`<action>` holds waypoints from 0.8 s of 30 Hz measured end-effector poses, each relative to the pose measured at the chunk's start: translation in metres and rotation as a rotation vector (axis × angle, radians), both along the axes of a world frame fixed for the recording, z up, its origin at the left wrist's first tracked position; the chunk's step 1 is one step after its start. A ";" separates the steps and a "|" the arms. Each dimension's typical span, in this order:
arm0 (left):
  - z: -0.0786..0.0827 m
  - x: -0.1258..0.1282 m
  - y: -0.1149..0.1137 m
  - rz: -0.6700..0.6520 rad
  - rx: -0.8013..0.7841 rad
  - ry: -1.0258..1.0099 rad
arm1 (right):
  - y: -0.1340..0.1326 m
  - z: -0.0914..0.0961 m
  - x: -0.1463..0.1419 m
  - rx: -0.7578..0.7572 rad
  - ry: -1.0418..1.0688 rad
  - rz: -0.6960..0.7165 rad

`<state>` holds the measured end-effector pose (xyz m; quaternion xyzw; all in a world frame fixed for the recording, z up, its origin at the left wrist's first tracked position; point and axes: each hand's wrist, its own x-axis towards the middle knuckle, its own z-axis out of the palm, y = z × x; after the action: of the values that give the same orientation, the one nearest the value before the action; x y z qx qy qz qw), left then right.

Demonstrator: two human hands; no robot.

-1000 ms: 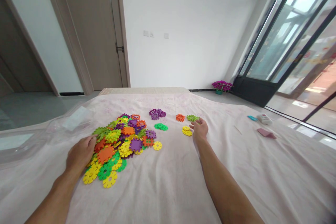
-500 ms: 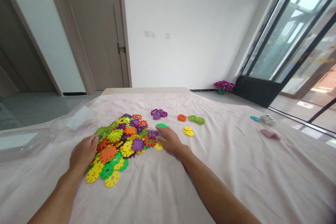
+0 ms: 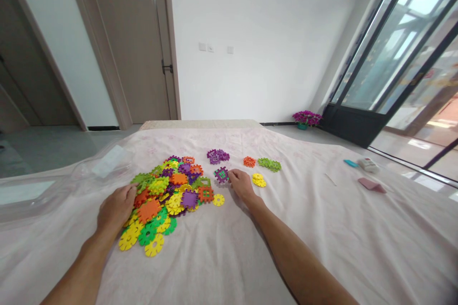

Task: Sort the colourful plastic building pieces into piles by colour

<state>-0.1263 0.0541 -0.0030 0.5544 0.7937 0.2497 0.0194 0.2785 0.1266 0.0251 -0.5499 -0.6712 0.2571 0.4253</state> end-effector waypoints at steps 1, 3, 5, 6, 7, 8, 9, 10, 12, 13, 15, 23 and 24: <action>0.000 0.000 0.000 0.002 -0.001 -0.002 | 0.003 0.001 0.001 -0.087 0.083 -0.003; 0.001 0.001 0.000 0.009 -0.004 -0.006 | 0.008 0.003 0.001 -0.229 0.327 0.004; 0.001 0.001 0.000 0.010 -0.008 -0.006 | 0.011 0.005 -0.002 -0.286 0.607 0.043; 0.001 0.001 0.000 0.010 -0.010 -0.005 | 0.012 0.006 -0.004 -0.284 0.718 0.061; 0.001 0.000 0.000 0.010 -0.012 -0.005 | 0.012 0.005 -0.006 -0.276 0.789 0.075; 0.000 0.000 0.000 0.009 -0.015 -0.004 | 0.012 0.004 -0.008 -0.270 0.818 0.083; 0.000 0.000 0.000 0.008 -0.014 -0.004 | 0.011 0.002 -0.010 -0.264 0.816 0.086; 0.000 0.000 0.000 0.006 -0.010 -0.003 | 0.009 0.000 -0.012 -0.260 0.786 0.093; 0.000 -0.001 0.000 0.003 0.001 0.001 | 0.006 -0.006 -0.014 -0.249 0.655 0.133; 0.000 0.000 -0.001 0.005 0.007 0.001 | 0.004 -0.009 -0.015 -0.235 0.559 0.158; 0.000 0.000 -0.001 0.010 0.015 -0.002 | 0.002 -0.013 -0.016 -0.170 0.321 0.192; 0.002 0.002 -0.001 0.002 0.012 -0.012 | -0.015 -0.003 -0.029 0.181 -0.402 0.360; 0.001 0.002 -0.001 0.002 0.011 -0.013 | -0.017 0.000 -0.031 0.184 -0.436 0.371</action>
<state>-0.1247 0.0534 -0.0015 0.5523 0.7926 0.2575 0.0211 0.2475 0.1100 0.0247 -0.4193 -0.8562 0.1445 0.2650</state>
